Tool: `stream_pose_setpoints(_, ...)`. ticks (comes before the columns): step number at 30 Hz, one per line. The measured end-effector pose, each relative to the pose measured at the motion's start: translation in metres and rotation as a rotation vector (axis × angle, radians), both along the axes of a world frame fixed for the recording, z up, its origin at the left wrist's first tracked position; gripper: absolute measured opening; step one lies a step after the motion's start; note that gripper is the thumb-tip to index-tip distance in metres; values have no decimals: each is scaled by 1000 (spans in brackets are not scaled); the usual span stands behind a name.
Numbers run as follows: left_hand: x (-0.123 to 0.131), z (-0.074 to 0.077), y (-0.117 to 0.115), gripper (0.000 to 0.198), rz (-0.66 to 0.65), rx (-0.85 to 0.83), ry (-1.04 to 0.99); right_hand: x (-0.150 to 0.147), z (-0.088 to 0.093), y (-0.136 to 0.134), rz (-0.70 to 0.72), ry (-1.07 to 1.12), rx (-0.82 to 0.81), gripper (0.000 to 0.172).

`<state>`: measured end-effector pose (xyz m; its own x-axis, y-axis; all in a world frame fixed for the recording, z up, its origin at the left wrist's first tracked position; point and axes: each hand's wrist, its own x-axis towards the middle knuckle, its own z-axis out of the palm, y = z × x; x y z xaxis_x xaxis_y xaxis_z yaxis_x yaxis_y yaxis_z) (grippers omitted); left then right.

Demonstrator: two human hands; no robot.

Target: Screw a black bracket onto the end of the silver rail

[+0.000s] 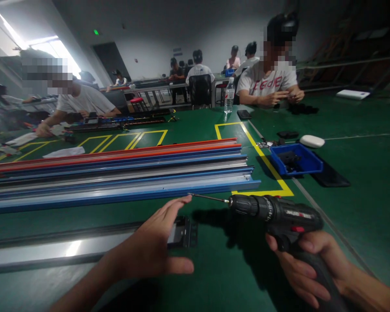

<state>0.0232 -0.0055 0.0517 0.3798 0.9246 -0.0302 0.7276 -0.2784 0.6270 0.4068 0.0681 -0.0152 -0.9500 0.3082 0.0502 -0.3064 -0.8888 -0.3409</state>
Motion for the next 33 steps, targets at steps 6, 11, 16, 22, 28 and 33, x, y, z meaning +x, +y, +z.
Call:
stream_pose_setpoints(6, 13, -17, 11, 80, -134, 117, 261, 3, -2, 8, -47, -20, 14, 50)
stream_pose_setpoints(11, 22, -11, 16, 44, -110, 58, 256, 3, -9, 13, -52, -24, -10, 52)
stream_pose_setpoints(16, 29, -15, 15, 46, -61, 202, 244, 4, -18, 17, -36, -24, -41, 52)
stream_pose_setpoints(22, 26, -37, 9, 57, -51, 326, 225, 10, -23, 16, -59, -157, -30, 47)
stream_pose_setpoints(28, 25, -37, 8, 68, -91, 287, 194, 12, -23, 13, -41, -182, -57, 50)
stream_pose_setpoints(33, 24, -33, 7, 76, -88, 268, 180, 10, -21, 15, 7, -153, -48, 48)
